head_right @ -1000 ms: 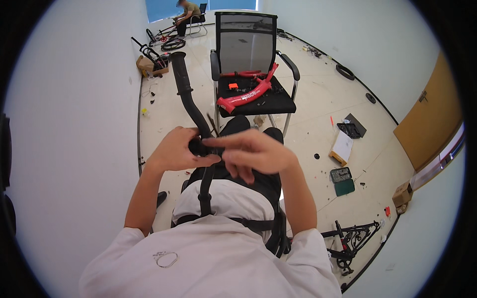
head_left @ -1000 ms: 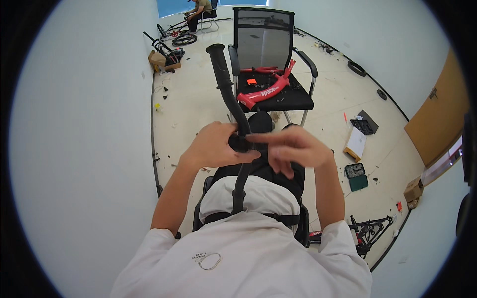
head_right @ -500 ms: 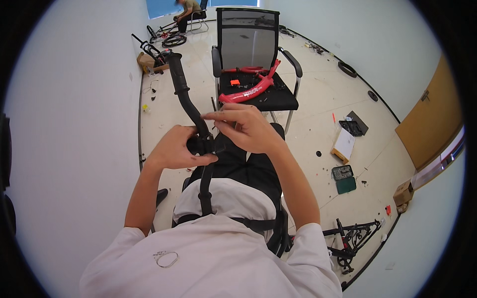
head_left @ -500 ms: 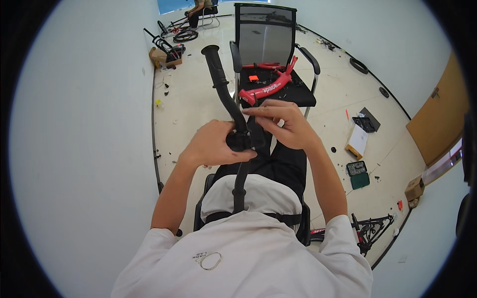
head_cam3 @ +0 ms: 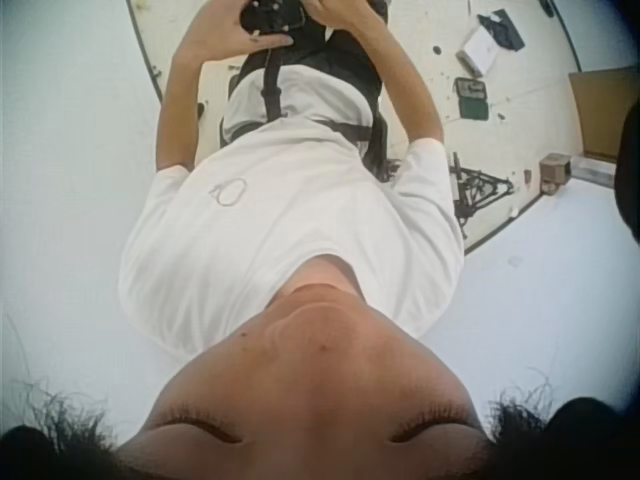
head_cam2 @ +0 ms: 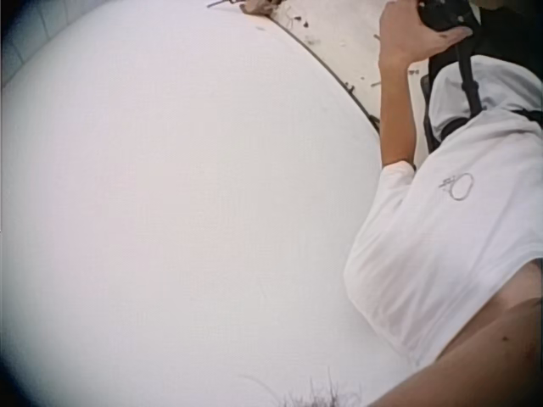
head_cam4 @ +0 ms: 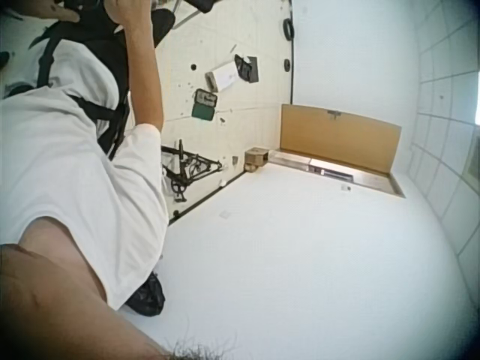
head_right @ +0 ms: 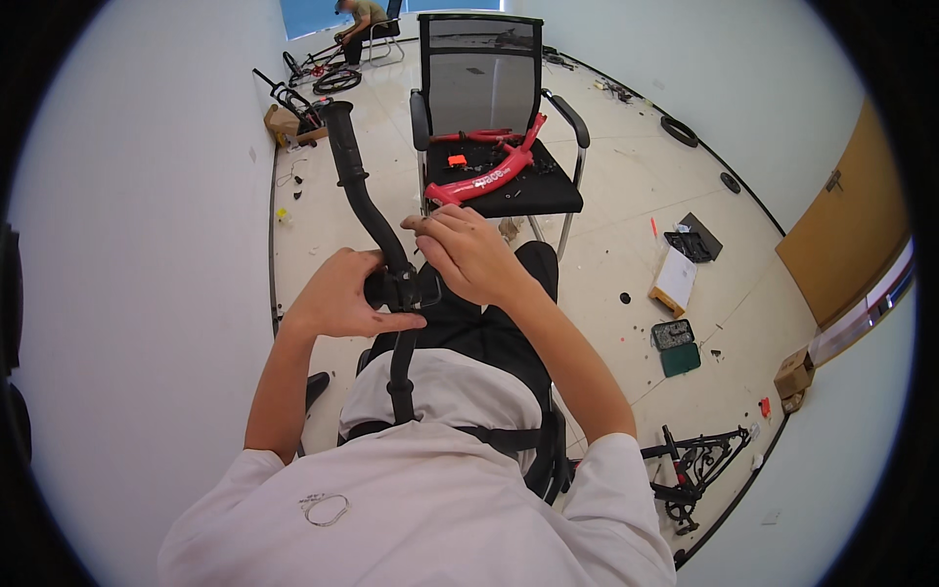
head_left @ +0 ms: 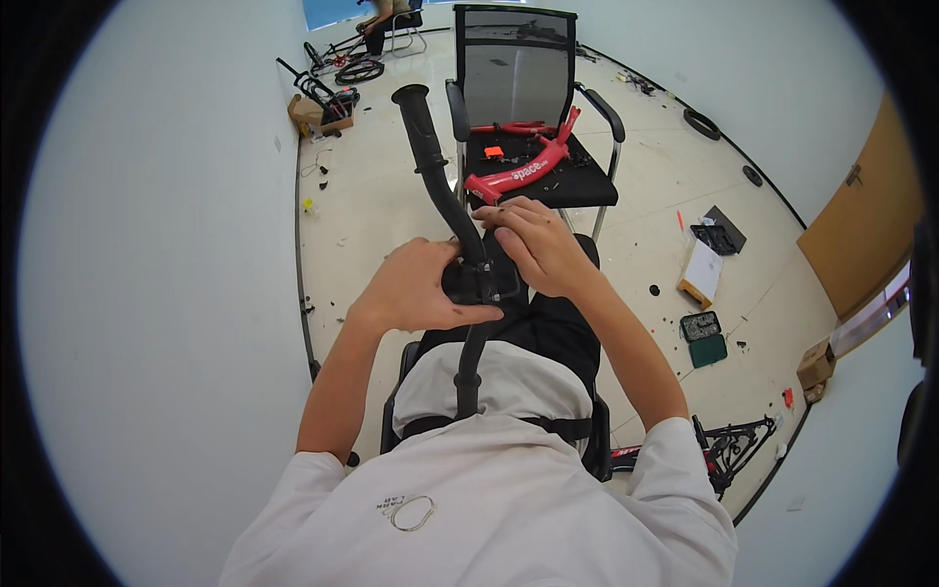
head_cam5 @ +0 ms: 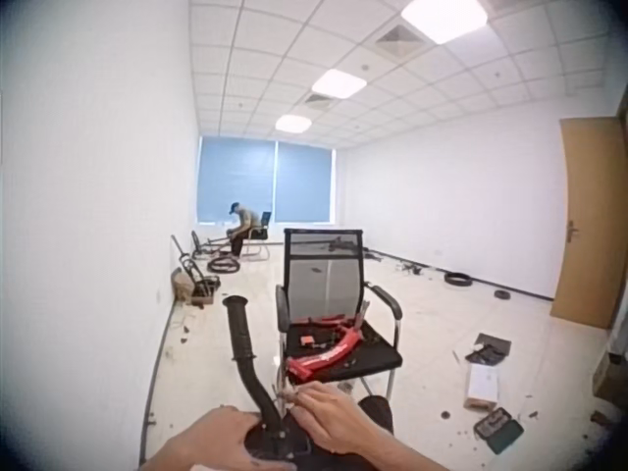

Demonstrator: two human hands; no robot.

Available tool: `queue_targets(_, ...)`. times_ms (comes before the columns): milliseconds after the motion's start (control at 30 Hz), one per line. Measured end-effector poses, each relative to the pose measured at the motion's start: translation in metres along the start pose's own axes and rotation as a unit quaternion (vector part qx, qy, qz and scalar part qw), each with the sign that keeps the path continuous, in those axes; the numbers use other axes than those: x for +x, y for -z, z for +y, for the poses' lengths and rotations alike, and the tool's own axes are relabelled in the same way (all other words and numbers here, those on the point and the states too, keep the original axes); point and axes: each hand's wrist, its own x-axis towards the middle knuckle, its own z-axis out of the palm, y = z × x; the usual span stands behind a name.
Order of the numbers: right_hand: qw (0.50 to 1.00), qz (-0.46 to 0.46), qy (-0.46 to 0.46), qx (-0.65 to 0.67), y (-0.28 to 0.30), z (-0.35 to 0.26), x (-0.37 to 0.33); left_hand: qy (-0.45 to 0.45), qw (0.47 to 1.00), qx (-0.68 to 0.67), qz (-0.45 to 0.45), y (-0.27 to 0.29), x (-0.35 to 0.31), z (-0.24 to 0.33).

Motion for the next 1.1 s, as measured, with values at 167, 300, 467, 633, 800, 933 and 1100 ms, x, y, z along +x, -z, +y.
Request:
queue_targets(167, 0.995, 0.026, -0.083, 0.052, -0.028, -0.005, -0.039, 0.03, 0.999, -0.044, 0.003, 0.0, -0.004, -0.001)
queue_targets(300, 0.964, -0.027, -0.188, 0.188, -0.039, -0.024, -0.083, 0.066, 0.997, -0.036, -0.008, 0.003, -0.006, -0.003)
queue_targets(467, 0.922, -0.131, -0.206, 0.302, -0.018, -0.069, -0.094, 0.117, 0.993, -0.033, -0.008, 0.006, -0.004, 0.0)
queue_targets(633, 0.915, -0.141, -0.071, 0.37, 0.019, -0.096, -0.063, 0.103, 0.994, -0.017, -0.012, 0.005, -0.002, -0.003)
queue_targets(800, 0.931, -0.056, -0.014, 0.36, 0.051, -0.092, 0.004, -0.004, 0.999, 0.022, 0.03, -0.009, 0.0, -0.009)
queue_targets(933, 0.929, 0.012, -0.081, 0.361, 0.044, -0.038, 0.04, 0.058, 0.997, 0.038, -0.02, -0.002, 0.006, 0.012)
queue_targets(1100, 0.965, -0.02, -0.142, 0.221, 0.001, 0.004, 0.003, 0.052, 0.998, 0.038, -0.007, -0.009, 0.007, 0.001)
